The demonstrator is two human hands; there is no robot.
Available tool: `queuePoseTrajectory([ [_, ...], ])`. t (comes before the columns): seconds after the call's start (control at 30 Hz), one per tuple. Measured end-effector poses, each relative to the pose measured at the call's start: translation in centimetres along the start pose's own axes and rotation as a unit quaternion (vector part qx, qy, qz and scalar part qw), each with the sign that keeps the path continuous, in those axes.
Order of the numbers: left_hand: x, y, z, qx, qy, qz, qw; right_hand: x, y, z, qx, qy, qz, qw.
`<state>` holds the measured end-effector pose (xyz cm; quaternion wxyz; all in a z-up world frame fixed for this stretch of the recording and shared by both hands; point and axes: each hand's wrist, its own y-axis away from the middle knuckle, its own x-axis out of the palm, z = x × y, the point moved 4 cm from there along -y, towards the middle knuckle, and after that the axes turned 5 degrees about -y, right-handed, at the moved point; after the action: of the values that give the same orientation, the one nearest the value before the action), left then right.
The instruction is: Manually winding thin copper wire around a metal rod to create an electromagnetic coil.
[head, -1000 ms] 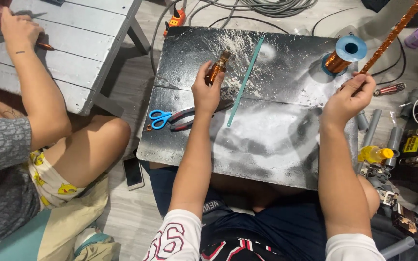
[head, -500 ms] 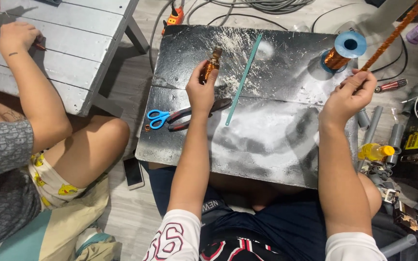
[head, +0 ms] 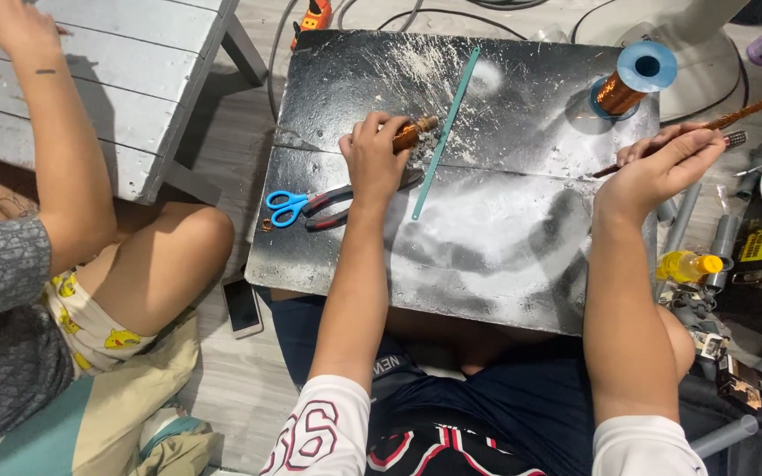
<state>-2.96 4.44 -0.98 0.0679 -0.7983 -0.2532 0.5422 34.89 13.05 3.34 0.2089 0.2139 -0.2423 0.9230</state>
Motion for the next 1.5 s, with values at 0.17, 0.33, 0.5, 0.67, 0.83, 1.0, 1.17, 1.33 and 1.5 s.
queuePoseTrajectory([
  [0.17,-1.0,0.1,-0.2,-0.008,0.002,-0.006,1.0,-1.3,-1.4,-0.3,-0.012,-0.016,-0.035,0.999],
  [0.33,-0.2,-0.1,0.7,-0.017,0.015,-0.006,1.0,-3.3,-2.9,-1.1,-0.028,-0.014,-0.079,0.996],
  [0.5,0.0,-0.3,1.7,-0.096,0.071,0.003,0.993,-4.5,-3.9,-1.6,-0.039,-0.035,-0.109,0.993],
  [0.67,0.9,-0.6,2.0,-0.102,0.088,-0.016,0.991,-3.7,-3.3,-0.8,-0.079,0.016,-0.089,0.993],
  [0.83,0.8,-0.4,1.6,-0.116,0.044,-0.037,0.992,-3.3,-3.2,-0.8,-0.079,0.019,-0.09,0.993],
  [1.0,0.7,-0.2,3.0,-0.18,0.061,-0.05,0.98,-3.0,-2.5,0.5,-0.081,0.092,-0.003,0.992],
  [1.17,0.0,-0.3,2.7,-0.169,0.075,0.059,0.981,-0.8,-1.0,-0.1,-0.178,0.187,0.133,0.957],
  [1.33,-0.5,-0.3,2.9,-0.18,0.067,0.092,0.977,0.8,0.5,1.1,-0.223,0.215,0.198,0.93],
  [1.5,-0.8,-0.2,4.5,-0.277,0.014,0.015,0.961,1.3,0.6,0.8,-0.222,0.28,0.272,0.894],
])
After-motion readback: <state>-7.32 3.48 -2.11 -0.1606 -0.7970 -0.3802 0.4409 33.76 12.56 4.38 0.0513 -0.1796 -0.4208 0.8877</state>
